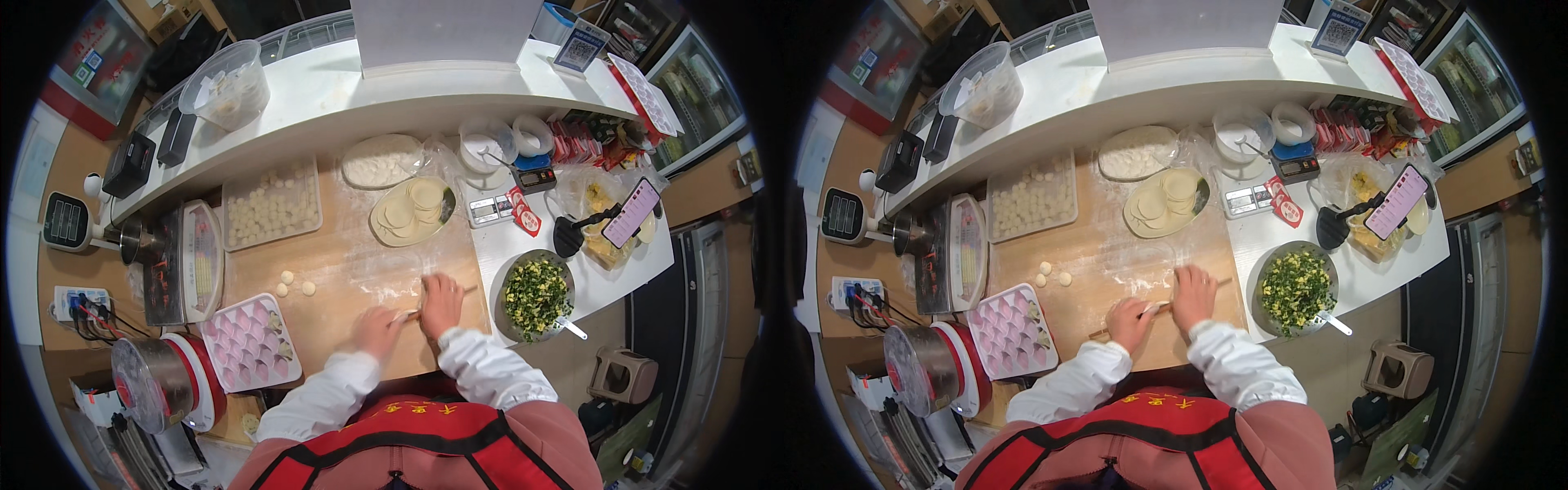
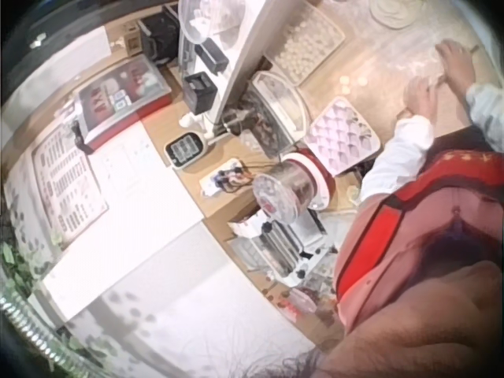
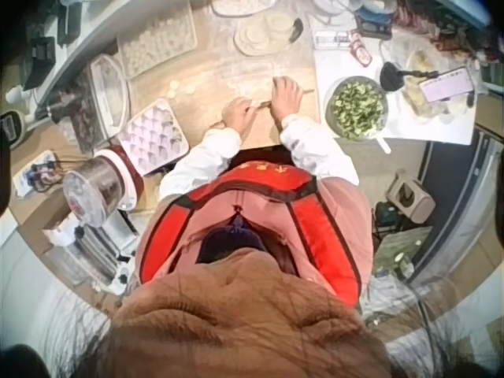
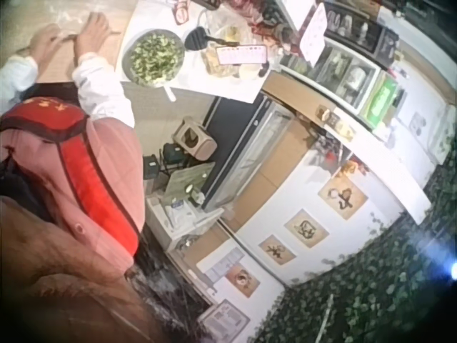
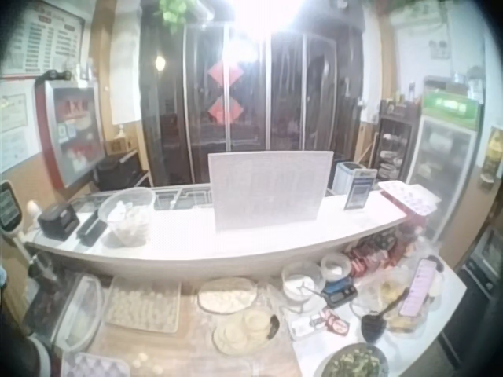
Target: The person repeatedly rolls small dough balls into flat circular sheets using a rolling pin on a floured wooden board. They rotate each piece to achieve even thickness and stack the finished sheets on a plate. The person occasionally sprinkles flour onto the board to prevent sticking.
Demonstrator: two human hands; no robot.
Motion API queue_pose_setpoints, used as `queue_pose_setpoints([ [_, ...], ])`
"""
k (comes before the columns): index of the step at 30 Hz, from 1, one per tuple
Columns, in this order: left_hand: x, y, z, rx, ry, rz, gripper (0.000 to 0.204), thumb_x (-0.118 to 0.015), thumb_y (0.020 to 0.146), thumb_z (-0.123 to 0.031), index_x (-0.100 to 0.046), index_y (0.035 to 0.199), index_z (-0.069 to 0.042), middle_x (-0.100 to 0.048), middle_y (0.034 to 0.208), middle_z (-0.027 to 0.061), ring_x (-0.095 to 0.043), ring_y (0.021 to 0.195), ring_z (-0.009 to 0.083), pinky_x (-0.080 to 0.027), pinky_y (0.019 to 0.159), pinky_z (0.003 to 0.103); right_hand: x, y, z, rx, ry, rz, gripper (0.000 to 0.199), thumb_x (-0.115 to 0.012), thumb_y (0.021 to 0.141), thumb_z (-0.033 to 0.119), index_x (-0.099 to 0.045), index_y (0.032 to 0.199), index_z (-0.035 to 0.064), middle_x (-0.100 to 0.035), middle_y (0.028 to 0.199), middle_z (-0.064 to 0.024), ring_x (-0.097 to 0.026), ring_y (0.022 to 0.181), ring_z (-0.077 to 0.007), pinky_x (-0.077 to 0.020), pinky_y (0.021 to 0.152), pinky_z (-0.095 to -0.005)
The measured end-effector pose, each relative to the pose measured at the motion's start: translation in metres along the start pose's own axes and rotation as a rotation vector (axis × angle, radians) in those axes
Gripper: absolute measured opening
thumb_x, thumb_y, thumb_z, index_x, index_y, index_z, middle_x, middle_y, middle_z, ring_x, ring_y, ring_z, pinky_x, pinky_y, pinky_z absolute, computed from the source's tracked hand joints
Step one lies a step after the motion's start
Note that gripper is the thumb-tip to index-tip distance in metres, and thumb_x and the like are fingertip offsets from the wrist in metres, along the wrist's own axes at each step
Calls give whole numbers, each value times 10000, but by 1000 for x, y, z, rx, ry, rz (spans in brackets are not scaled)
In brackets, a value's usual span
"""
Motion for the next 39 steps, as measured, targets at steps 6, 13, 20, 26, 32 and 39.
queue_pose_setpoints([
  [6,-7,-3,12,121,128,170,226,-742,903,-273,-759,794,-75,-702,820,109,-652,783,337,-489,722,465,0,4,-3,-25,-30,-38,337,-607,890,77,-630,1226,94,-602,1258,-126,-536,1211,-343,-374,1027,-490],
  [13,2,-5,4,-47,101,-6,186,-725,919,-240,-761,894,-60,-715,884,132,-659,843,352,-501,762,463,-10,4,2,16,8,-34,341,-583,889,58,-635,1225,85,-602,1260,-132,-535,1224,-341,-376,1035,-486],
  [20,3,-3,11,44,38,31,146,-759,864,-230,-733,868,-87,-683,832,97,-649,819,338,-476,766,455,-10,-1,3,8,-50,21,330,-585,892,74,-642,1217,88,-616,1235,-132,-549,1201,-340,-389,1023,-468],
  [26,5,1,12,20,138,32,145,-703,884,-222,-700,965,-101,-682,989,79,-621,1008,316,-441,898,445,-8,5,9,63,9,-111,314,-586,899,85,-641,1208,88,-616,1239,-127,-553,1198,-325,-371,1044,-493],
  [32,14,-3,30,186,223,24,173,-729,875,-264,-671,902,-103,-659,940,95,-598,966,338,-429,883,460,-7,1,6,-12,-53,35,319,-586,900,90,-639,1215,93,-619,1249,-127,-555,1201,-327,-386,1022,-478],
  [39,19,2,27,-8,153,-21,175,-727,892,-262,-685,876,-93,-655,928,86,-596,959,323,-413,891,460,-12,22,10,-28,-21,-79,333,-622,871,76,-650,1202,96,-617,1245,-116,-555,1193,-328,-373,1033,-491],
])
Point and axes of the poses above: each hand's wrist, its own y-axis towards the middle knuckle, its own x-axis out of the back of the hand, z = x × y, the point moved 6 cm from there along y, towards the middle knuckle
